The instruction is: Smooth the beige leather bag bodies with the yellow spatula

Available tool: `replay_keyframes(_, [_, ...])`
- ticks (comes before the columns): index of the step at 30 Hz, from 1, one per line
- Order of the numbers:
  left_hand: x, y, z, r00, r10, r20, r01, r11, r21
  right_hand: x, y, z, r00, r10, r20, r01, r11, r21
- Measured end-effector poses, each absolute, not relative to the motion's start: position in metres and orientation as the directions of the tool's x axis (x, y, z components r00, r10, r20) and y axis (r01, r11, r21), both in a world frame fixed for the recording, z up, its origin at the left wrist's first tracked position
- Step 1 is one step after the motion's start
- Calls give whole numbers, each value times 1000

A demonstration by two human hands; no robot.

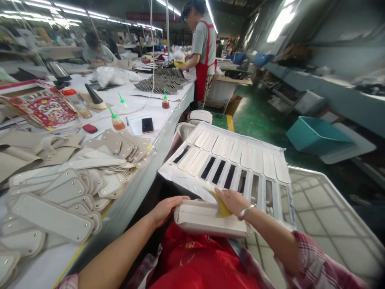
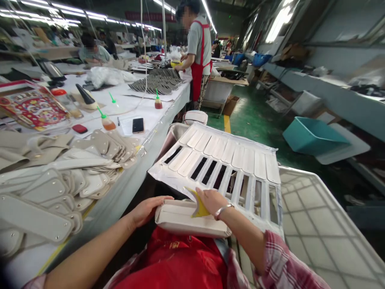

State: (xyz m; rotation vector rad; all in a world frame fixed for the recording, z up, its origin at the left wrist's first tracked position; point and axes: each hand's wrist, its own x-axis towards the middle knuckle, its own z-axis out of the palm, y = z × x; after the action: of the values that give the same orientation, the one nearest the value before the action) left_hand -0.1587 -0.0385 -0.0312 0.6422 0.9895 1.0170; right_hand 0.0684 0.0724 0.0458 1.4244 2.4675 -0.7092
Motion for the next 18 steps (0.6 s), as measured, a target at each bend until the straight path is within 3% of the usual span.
replay_keyframes(3, [-164, -38, -30, 226, 907, -356, -302, 413, 859, 96, 52, 54, -515, 720, -464, 792, 192, -580])
replay_keyframes(8, [-171, -40, -25, 302, 873, -383, -295, 468, 833, 121, 11, 46, -546, 684, -483, 597, -86, -798])
replay_keyframes(13, [-163, -45, -23, 246, 892, -379, -317, 444, 838, 120, -9, 27, -501, 671, -547, 432, -353, -830])
replay_keyframes(18, [-150, -38, -22, 88, 905, -417, -131, 426, 895, 113, -10, 22, -492, 607, -624, 319, -541, -778])
